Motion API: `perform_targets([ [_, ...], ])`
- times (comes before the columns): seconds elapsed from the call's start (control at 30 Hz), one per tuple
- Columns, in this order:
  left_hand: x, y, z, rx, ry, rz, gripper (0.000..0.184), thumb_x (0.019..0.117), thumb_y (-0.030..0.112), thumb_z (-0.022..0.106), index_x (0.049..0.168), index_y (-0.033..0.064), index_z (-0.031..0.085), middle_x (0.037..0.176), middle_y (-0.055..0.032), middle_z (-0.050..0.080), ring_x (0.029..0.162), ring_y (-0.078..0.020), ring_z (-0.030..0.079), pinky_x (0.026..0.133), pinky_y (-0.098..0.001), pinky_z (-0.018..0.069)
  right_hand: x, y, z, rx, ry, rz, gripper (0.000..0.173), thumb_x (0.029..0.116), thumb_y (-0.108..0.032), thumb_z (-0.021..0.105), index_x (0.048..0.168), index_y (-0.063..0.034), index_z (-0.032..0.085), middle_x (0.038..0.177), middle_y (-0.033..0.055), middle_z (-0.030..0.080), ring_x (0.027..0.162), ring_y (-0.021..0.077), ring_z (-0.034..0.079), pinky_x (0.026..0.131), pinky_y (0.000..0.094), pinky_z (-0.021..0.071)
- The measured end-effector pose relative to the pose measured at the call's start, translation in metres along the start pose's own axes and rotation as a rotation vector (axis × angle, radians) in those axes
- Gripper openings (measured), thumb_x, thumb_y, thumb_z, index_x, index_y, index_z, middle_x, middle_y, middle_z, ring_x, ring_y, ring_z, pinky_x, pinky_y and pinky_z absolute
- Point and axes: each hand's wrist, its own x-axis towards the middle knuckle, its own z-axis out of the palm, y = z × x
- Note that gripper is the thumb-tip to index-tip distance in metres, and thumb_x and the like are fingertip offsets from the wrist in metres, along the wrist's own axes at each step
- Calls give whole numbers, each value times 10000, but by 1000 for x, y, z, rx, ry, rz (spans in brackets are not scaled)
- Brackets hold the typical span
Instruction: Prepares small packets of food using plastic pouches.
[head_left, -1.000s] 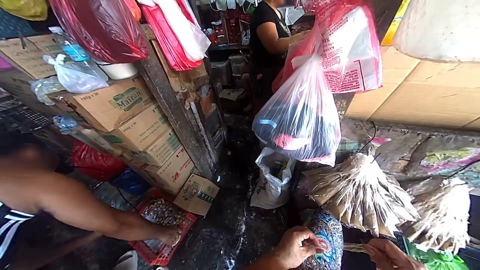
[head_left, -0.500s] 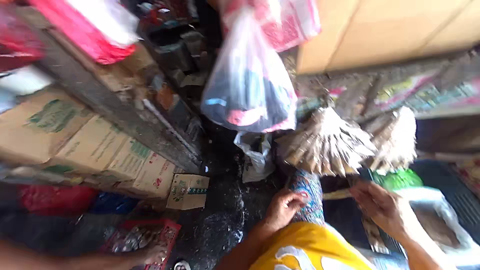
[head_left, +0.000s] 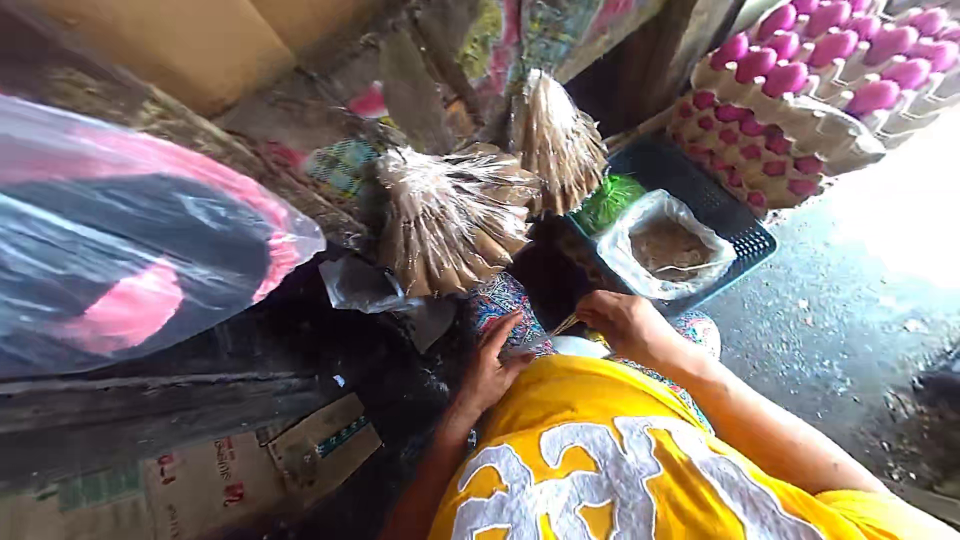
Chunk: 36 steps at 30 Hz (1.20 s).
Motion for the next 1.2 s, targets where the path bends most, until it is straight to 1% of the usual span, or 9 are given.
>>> perform_targets([
  [0.1, 41, 31, 26, -56, -124, 75, 511, 992, 288, 647, 1383, -35, 592, 1411, -167, 608, 1348, -226, 551, 1154, -406, 424, -4, -1, -4, -30, -29, -26, 221, 1037, -154, 559, 1032, -8, 725, 947, 144, 735, 866, 282, 733, 777, 487, 598],
  [0.2, 70, 42, 51, -224, -209, 67, 290, 1040, 174, 562, 1167, -61, 675, 1077, -109, 719, 1013, -94, 677, 963, -299, 540, -12, 4, -21, -22, 22, 31, 188, 1013, -104, 570, 1026, -2, 727, 932, 143, 731, 841, 278, 727, 763, 490, 598],
  [0.3, 83, 41, 64, -349, -229, 76, 259, 1066, 113, 484, 1082, -71, 666, 884, -32, 685, 814, -30, 648, 823, -237, 555, -26, 15, -44, -36, 132, 121, 207, 1023, -147, 567, 1013, -8, 720, 866, 115, 713, 770, 236, 706, 710, 456, 591],
  [0.4, 86, 40, 70, -366, -198, 83, 265, 1068, 106, 490, 1067, -73, 685, 905, -43, 700, 826, -38, 665, 828, -239, 570, -37, 26, -58, 1, 276, 241, 279, 1057, -201, 497, 1049, 0, 691, 836, 102, 679, 710, 194, 666, 666, 420, 575],
  [0.5, 89, 43, 75, -422, -127, 37, 220, 1045, 82, 532, 1055, -69, 690, 924, -39, 715, 851, -37, 679, 848, -243, 578, -39, 32, -68, 105, 424, 322, 351, 1091, -227, 414, 1250, 14, 614, 1095, 139, 677, 852, 172, 690, 753, 381, 604],
  [0.6, 91, 44, 79, -509, -53, -22, 132, 1008, 32, 579, 1040, -48, 680, 901, -3, 710, 842, -34, 678, 840, -247, 584, -38, 37, -63, 189, 548, 256, 294, 1079, -202, 468, 1234, 18, 586, 1111, 117, 654, 863, 120, 680, 750, 304, 603],
  [0.7, 95, 44, 79, -559, -20, -64, 87, 984, 5, 605, 1026, -22, 676, 893, 11, 709, 842, -40, 679, 841, -253, 584, -38, 38, -54, 219, 487, 183, 253, 1046, -181, 536, 1182, 18, 613, 1063, 103, 644, 822, 108, 653, 721, 298, 592],
  [1.03, 111, 37, 85, -605, -26, -19, 74, 941, 2, 674, 1007, 30, 695, 970, 11, 711, 927, -59, 678, 891, -280, 576, -30, 30, -44, 264, 414, 141, 283, 981, -190, 658, 1185, 5, 634, 1238, 136, 597, 945, 109, 655, 734, 246, 595],
  [1.2, 114, 38, 89, -640, -54, -20, 93, 931, -25, 674, 999, 34, 695, 982, 19, 708, 944, -51, 676, 907, -275, 575, -27, 27, -46, 287, 348, 181, 226, 972, -236, 664, 1079, -37, 663, 1240, 109, 595, 985, 93, 643, 721, 225, 578],
])
